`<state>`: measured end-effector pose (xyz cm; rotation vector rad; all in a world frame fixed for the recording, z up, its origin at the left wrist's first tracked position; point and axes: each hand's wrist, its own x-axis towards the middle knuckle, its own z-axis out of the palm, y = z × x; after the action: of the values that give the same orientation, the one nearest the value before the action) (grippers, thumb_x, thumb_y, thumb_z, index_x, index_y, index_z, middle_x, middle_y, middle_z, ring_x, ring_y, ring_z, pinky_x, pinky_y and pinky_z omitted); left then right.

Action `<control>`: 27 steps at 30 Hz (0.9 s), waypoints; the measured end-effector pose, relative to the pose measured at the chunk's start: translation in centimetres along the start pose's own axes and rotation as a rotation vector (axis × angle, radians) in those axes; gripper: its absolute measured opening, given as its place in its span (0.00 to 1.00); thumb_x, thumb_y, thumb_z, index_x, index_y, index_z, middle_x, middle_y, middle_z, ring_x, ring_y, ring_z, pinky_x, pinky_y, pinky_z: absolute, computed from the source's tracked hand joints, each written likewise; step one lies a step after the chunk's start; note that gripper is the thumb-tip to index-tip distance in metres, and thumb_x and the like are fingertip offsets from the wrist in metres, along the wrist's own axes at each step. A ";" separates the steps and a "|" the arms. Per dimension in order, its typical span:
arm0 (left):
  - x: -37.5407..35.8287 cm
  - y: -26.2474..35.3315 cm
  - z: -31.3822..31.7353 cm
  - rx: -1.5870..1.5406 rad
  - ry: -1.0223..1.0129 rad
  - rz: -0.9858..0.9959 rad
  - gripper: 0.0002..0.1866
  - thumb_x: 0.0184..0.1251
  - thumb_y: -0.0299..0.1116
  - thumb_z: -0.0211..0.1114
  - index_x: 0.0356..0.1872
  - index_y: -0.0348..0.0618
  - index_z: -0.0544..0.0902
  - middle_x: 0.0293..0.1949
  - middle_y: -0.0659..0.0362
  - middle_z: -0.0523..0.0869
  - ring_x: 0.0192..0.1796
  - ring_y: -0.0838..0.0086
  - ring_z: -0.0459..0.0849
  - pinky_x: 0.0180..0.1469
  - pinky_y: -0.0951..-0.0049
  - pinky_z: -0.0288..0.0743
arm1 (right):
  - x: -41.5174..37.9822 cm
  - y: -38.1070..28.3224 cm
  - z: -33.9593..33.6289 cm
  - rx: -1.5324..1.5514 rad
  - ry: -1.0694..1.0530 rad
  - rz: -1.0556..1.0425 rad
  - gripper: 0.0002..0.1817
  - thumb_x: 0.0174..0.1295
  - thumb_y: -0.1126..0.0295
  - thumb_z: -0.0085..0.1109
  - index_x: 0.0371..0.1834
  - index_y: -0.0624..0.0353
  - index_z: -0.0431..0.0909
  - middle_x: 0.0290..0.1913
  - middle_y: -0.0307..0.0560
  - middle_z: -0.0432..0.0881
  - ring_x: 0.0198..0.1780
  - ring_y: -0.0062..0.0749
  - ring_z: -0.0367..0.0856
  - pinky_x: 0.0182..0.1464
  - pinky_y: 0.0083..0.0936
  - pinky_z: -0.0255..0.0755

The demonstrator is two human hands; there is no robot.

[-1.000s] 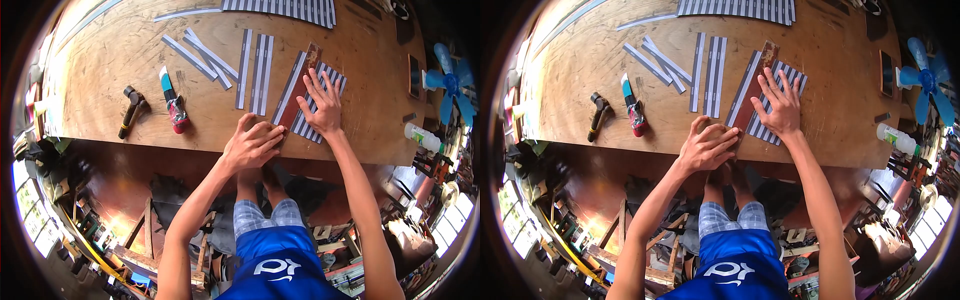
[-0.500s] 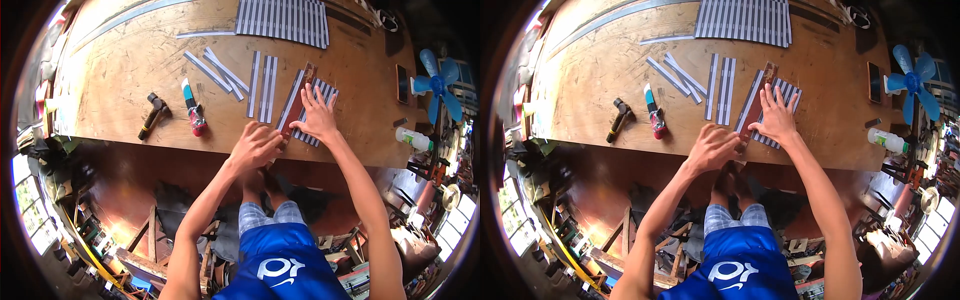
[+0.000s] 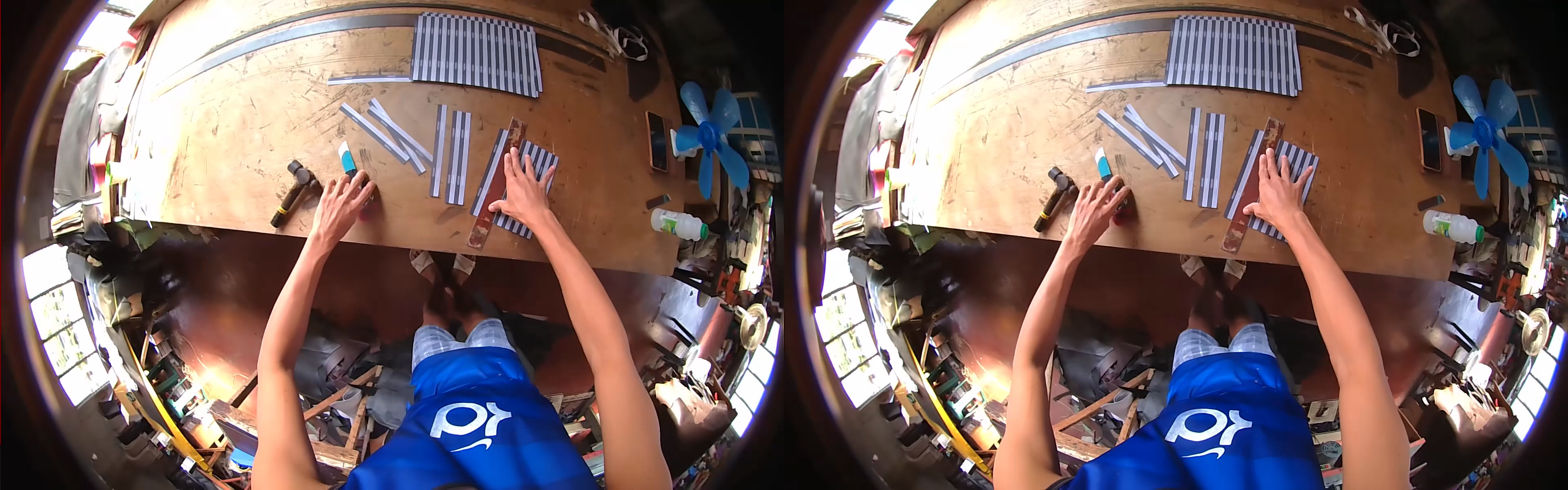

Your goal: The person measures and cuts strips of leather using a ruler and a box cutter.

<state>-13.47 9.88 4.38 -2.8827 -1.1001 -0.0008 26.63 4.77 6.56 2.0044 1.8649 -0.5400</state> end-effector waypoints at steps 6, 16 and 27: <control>0.5 -0.5 -1.4 -0.208 0.128 -0.007 0.21 0.62 0.27 0.67 0.59 0.49 0.81 0.66 0.56 0.80 0.61 0.60 0.80 0.63 0.58 0.74 | 0.3 -1.0 -0.2 -0.032 0.002 0.018 0.72 0.40 0.38 0.79 0.84 0.63 0.48 0.87 0.51 0.43 0.85 0.50 0.44 0.71 0.90 0.34; 3.4 2.5 -3.6 -1.132 0.504 -0.706 0.08 0.71 0.25 0.69 0.48 0.39 0.85 0.38 0.63 0.88 0.39 0.82 0.81 0.46 0.77 0.76 | 0.6 -1.1 -0.3 -0.046 -0.015 0.019 0.72 0.39 0.39 0.80 0.82 0.67 0.50 0.86 0.55 0.45 0.85 0.52 0.46 0.70 0.92 0.38; 6.4 3.9 -2.6 -1.382 0.260 -0.818 0.17 0.77 0.40 0.66 0.56 0.38 0.87 0.41 0.59 0.91 0.39 0.77 0.90 0.44 0.78 0.82 | 0.7 -1.2 0.0 -0.004 -0.023 0.030 0.74 0.36 0.42 0.83 0.83 0.68 0.48 0.86 0.55 0.44 0.85 0.52 0.44 0.69 0.92 0.36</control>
<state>-6.06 11.11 6.95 -2.6085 -2.8740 -1.6713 25.45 5.44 6.19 2.0123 1.8182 -0.5484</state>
